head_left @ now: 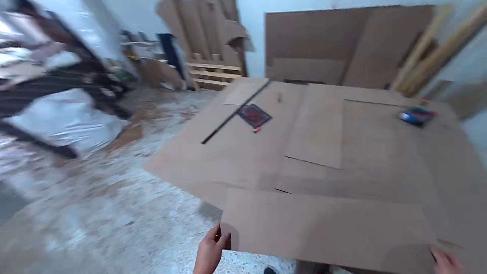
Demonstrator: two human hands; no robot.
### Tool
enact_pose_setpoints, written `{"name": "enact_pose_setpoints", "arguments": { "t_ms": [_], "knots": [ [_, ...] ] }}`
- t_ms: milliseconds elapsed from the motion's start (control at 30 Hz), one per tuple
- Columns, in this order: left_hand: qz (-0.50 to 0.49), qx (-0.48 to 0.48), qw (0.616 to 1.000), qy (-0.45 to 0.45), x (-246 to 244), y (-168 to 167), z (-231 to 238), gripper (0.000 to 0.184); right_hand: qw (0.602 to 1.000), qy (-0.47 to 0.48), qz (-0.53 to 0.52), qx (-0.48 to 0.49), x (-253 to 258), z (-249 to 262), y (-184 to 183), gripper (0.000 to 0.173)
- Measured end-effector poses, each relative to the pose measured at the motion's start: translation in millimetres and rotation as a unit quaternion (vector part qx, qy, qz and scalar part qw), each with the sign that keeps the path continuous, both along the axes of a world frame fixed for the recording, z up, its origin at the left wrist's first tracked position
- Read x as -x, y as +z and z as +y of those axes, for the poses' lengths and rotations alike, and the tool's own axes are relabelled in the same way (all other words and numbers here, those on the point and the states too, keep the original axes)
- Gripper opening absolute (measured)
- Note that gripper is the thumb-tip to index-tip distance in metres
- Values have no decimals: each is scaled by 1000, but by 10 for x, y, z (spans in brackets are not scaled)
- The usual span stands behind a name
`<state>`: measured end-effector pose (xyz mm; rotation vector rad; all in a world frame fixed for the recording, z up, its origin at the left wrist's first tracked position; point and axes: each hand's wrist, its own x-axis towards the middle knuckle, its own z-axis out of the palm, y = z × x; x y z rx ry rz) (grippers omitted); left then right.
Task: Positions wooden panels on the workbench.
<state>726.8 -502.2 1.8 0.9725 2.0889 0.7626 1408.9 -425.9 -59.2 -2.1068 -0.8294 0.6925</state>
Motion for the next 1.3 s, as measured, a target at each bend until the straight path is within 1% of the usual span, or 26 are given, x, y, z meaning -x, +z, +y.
{"name": "enact_pose_setpoints", "arguments": {
  "t_ms": [33,100,167,233,300,367,433,567,633,667,700,767,800,833,867,900,967,1100,1200,1300],
  "knots": [
    [-10,17,999,-42,-227,-87,210,60,999,-33,-2,17,-225,-21,59,50],
    [5,47,991,-126,-665,-203,609,71,998,-63,-16,26,-669,-53,69,47],
    [40,70,979,-186,-1044,-295,1004,81,997,-66,-13,25,-1058,-14,8,51],
    [80,118,964,-226,-1373,-352,1360,94,998,-56,-16,32,-1349,65,-73,53],
    [119,154,951,-239,-1658,-437,1698,103,998,-38,-14,51,-1510,246,-93,57],
    [143,170,945,-239,-1881,-550,2007,106,997,-29,-21,64,-1645,473,-169,56],
    [175,196,935,-238,-2030,-638,2199,106,996,-21,-37,75,-1760,653,-316,51],
    [278,242,904,-216,-2213,-638,2439,100,987,53,-67,139,-1970,998,-655,54],
    [307,245,896,-205,-2187,-634,2503,94,983,96,-62,146,-2009,1061,-739,60],
    [310,242,896,-204,-2150,-633,2537,91,980,121,-50,149,-2003,1049,-724,67],
    [307,237,899,-204,-2111,-641,2568,88,976,149,-39,151,-1997,1025,-676,75],
    [295,226,904,-213,-2053,-668,2623,86,964,213,-45,156,-2015,977,-555,100],
    [291,221,905,-217,-2030,-679,2651,86,952,251,-63,162,-2035,946,-524,111],
    [287,216,907,-221,-2011,-682,2672,86,939,288,-90,165,-2069,915,-523,117],
    [287,211,907,-225,-1986,-691,2686,86,926,318,-115,166,-2095,895,-521,116],
    [286,206,907,-231,-1962,-704,2691,85,917,337,-140,161,-2116,880,-527,112],
    [284,197,907,-241,-1930,-735,2684,85,905,355,-172,159,-2133,885,-512,103],
    [288,193,903,-252,-1893,-763,2691,83,900,365,-187,149,-2128,959,-459,92],
    [290,195,900,-261,-1869,-774,2691,78,892,378,-199,148,-2113,948,-423,83],
    [291,184,898,-275,-1852,-769,2691,74,889,371,-223,148,-1971,842,-315,66]
  ]
}}
